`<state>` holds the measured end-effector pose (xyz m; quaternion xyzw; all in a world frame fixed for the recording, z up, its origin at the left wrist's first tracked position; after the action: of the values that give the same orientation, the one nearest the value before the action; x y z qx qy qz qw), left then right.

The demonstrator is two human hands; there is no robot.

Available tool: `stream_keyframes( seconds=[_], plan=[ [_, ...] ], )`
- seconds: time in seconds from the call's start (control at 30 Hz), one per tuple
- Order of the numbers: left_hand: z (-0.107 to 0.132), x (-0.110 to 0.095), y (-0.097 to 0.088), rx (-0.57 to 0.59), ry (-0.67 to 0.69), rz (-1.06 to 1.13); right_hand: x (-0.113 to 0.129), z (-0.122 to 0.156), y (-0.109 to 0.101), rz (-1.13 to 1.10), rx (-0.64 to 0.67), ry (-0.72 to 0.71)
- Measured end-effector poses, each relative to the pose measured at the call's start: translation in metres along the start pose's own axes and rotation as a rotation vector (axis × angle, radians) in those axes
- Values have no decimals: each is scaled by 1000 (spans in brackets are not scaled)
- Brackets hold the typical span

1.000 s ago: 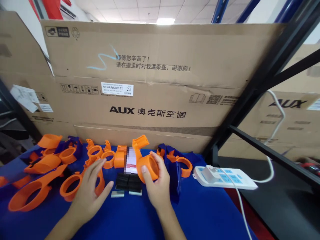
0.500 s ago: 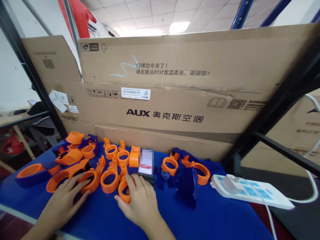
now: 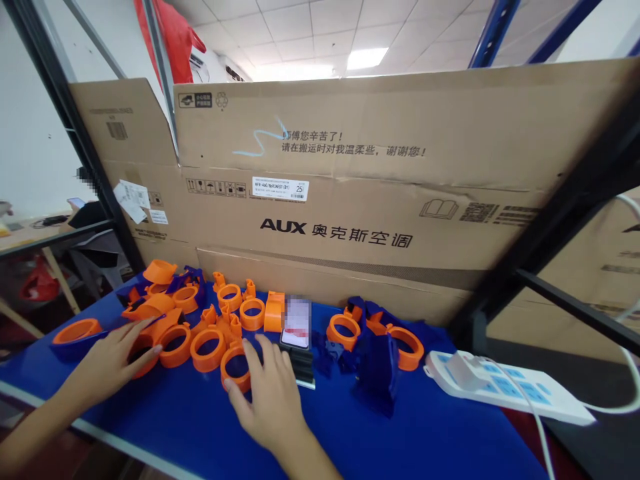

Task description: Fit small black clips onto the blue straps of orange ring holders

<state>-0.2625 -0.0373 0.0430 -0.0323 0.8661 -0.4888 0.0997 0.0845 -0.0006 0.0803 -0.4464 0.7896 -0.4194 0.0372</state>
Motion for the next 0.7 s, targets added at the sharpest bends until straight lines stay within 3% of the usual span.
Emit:
stream_keyframes(
  seconds=[0.07,0.13,0.33,0.4,0.43,0.47,0.53,0.6,0.67,0.7],
  plan=[
    [6,6,9,88,-48,59,-4,-2,-9,-37,-35,3],
    [10,8,5,88,-90,102,-8,-4,-16,-81,-63,13],
    [6,34,-49,-99,-342,255,-14,-11,-33,-213,-157,30],
    [6,29,-64,-221,-467,453,-14,-12,-38,-273,-179,20],
    [8,17,-62,-260,-534,660,-14,-13,-40,-308,-182,15],
    [12,-2,-53,-257,-611,936,-15,-14,-41,-345,-181,13],
    [22,-62,-21,-168,-793,1427,-19,-14,-43,-438,-163,29],
    [37,-133,14,-46,-998,1711,-29,-14,-45,-537,-146,83],
    [45,-216,42,229,-1049,1919,-46,-15,-48,-631,-145,161],
    [43,-249,47,291,-1000,2020,-56,-15,-51,-674,-149,200]
  ],
)
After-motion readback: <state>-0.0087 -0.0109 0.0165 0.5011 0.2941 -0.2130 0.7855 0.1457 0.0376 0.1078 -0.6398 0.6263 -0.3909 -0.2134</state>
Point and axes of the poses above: each hand's wrist, its own z-axis away from the middle knuckle, its own y-axis out of the palm, x = y × z, the point moved 10 cm from there along -z, towards the middle knuckle, and after that the axes turned 9 degrees about -x, right-handed, at the moved point
